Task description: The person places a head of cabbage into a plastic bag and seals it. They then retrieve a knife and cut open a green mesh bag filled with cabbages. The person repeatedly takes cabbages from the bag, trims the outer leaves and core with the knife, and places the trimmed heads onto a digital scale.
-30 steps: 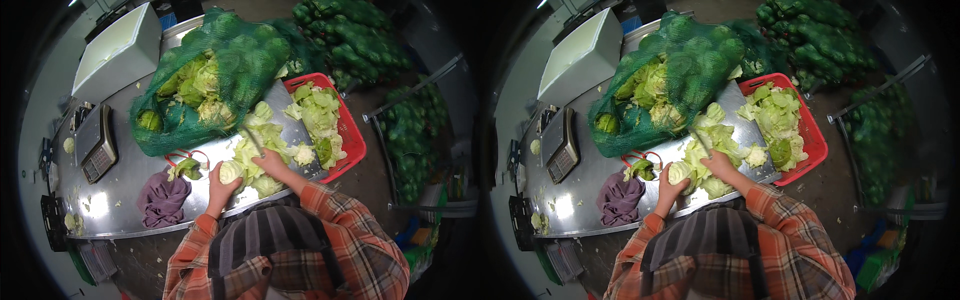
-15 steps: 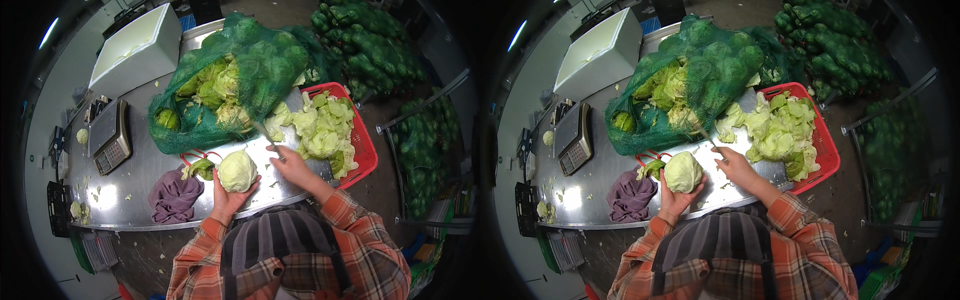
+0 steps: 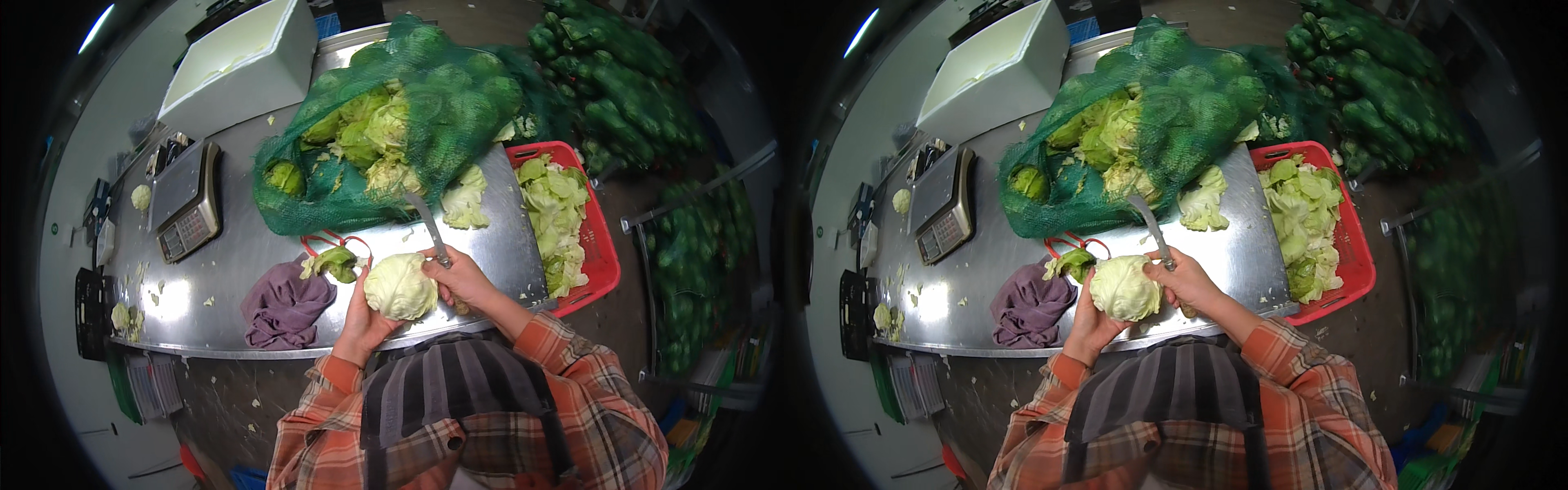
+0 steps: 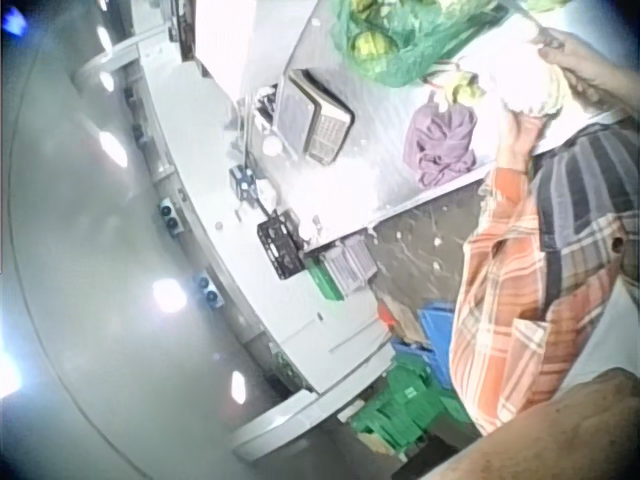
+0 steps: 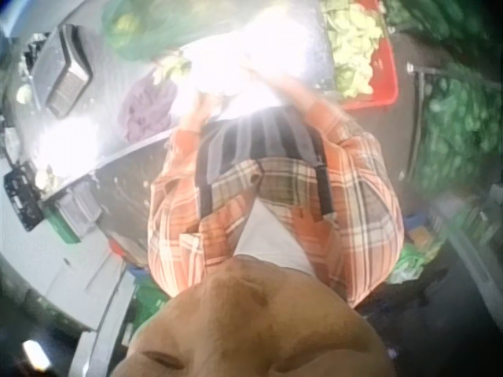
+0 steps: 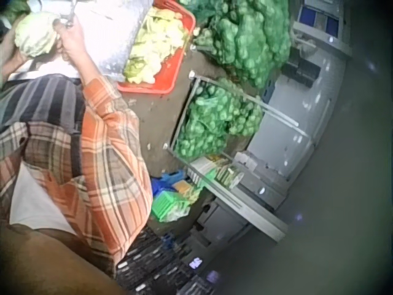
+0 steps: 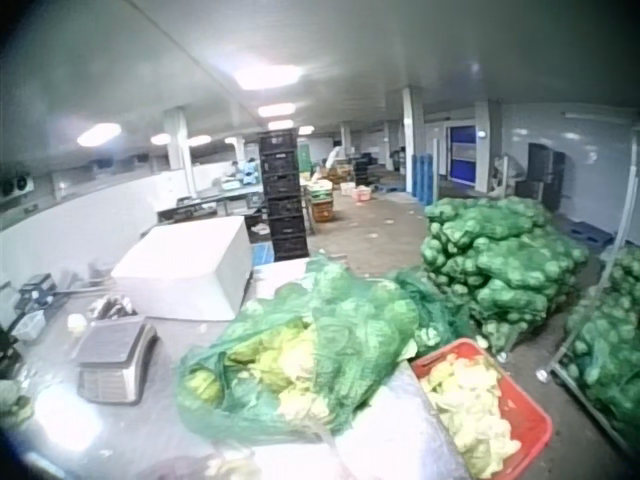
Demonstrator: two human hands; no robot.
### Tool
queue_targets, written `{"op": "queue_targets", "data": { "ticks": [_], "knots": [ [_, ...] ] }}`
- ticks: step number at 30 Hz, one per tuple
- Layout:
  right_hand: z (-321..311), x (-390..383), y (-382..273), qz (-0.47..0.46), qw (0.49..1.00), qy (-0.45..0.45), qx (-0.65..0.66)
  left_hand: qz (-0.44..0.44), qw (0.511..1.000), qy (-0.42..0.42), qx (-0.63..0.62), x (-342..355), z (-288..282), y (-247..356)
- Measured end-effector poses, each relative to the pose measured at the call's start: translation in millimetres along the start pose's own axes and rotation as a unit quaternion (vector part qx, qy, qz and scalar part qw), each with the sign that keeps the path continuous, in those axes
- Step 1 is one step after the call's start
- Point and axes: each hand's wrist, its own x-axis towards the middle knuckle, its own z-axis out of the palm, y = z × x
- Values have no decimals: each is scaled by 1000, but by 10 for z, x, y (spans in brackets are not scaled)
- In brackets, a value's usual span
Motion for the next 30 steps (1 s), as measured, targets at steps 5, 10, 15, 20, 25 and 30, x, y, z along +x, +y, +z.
{"op": "queue_targets", "data": {
  "ticks": [5,10,15,20,25,30],
  "knots": [
    [-20,37,151,21,999,16,32,-61,984,-162,-41,86,-342,-35],
    [96,78,133,-3,992,-15,-121,44,995,36,-78,33,-369,8],
    [-382,302,591,80,991,77,-80,282,941,43,-181,-68,-1054,465],
    [-775,257,795,142,978,150,-30,438,873,147,-157,-559,-1434,975],
    [-1667,388,705,168,969,182,16,458,862,182,-116,-756,-1350,1044],
    [-2568,341,564,7,917,399,-21,455,866,172,-119,-779,-1269,970]
  ]
}}
